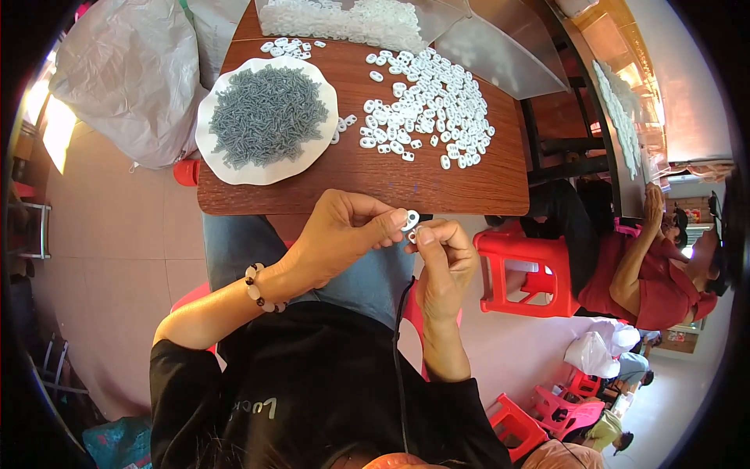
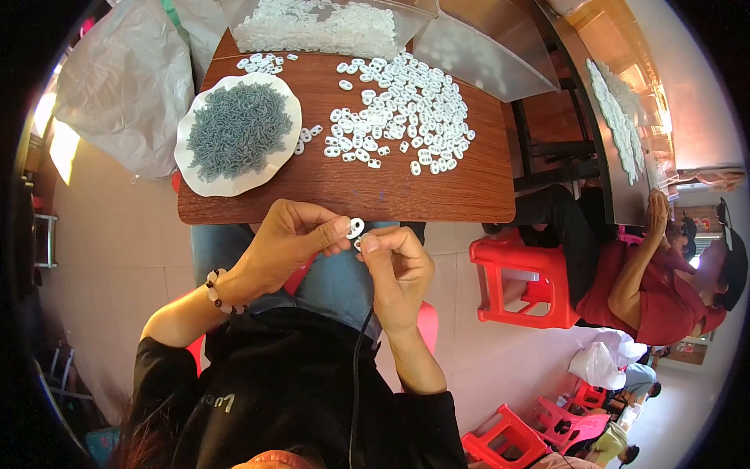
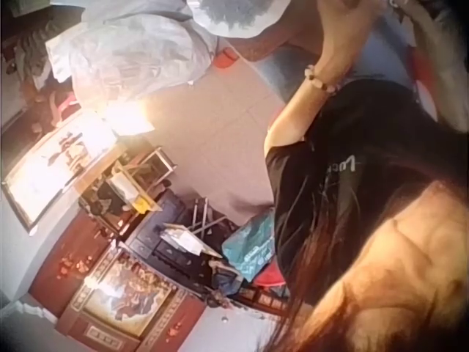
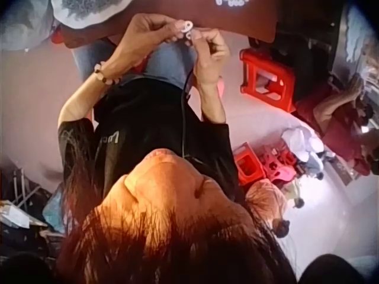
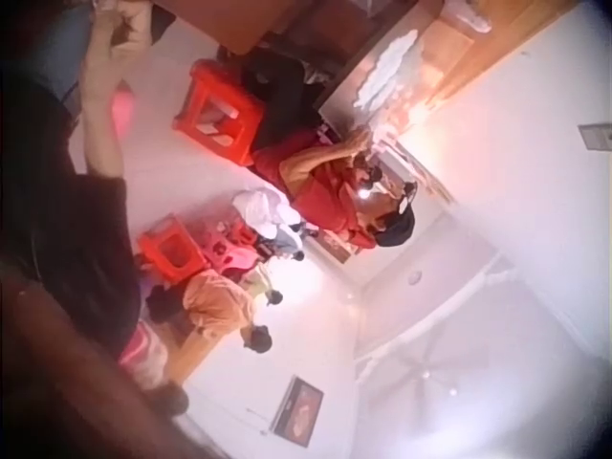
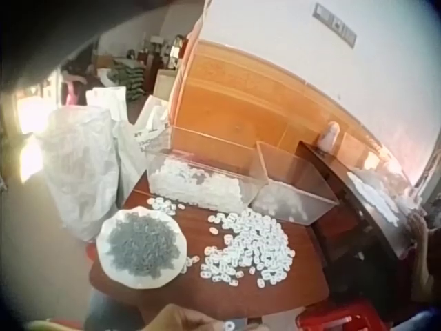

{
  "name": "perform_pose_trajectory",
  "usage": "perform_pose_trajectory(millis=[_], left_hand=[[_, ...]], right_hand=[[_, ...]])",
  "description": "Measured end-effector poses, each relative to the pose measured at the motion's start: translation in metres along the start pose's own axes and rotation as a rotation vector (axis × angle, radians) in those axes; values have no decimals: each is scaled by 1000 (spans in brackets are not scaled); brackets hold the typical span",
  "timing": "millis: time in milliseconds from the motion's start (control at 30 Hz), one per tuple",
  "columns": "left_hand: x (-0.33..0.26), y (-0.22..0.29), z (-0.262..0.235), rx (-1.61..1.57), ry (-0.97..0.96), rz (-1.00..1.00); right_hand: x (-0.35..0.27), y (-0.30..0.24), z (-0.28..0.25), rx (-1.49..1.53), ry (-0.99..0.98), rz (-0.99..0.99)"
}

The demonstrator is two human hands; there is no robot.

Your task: Assembling small plastic components by threading grey rings onto white plastic fasteners at a workshop table.

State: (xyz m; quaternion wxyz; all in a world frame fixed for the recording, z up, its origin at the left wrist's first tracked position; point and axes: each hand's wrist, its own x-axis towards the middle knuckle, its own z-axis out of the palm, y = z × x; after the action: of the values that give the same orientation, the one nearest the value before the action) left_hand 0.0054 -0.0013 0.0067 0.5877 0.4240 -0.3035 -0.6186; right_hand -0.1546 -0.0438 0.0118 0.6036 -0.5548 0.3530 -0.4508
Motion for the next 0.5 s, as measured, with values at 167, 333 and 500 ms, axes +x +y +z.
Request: perform_pose_trajectory(millis=[167,333,500], left_hand=[[0,-2,-3,-108,5,-56],[6,3,-6,153,57,30],[33,6,-22,1108,169,547]], right_hand=[[2,0,1,3,5,7],[14,0,-2,-25,-3,64],[57,20,-4,-215,-85,59]])
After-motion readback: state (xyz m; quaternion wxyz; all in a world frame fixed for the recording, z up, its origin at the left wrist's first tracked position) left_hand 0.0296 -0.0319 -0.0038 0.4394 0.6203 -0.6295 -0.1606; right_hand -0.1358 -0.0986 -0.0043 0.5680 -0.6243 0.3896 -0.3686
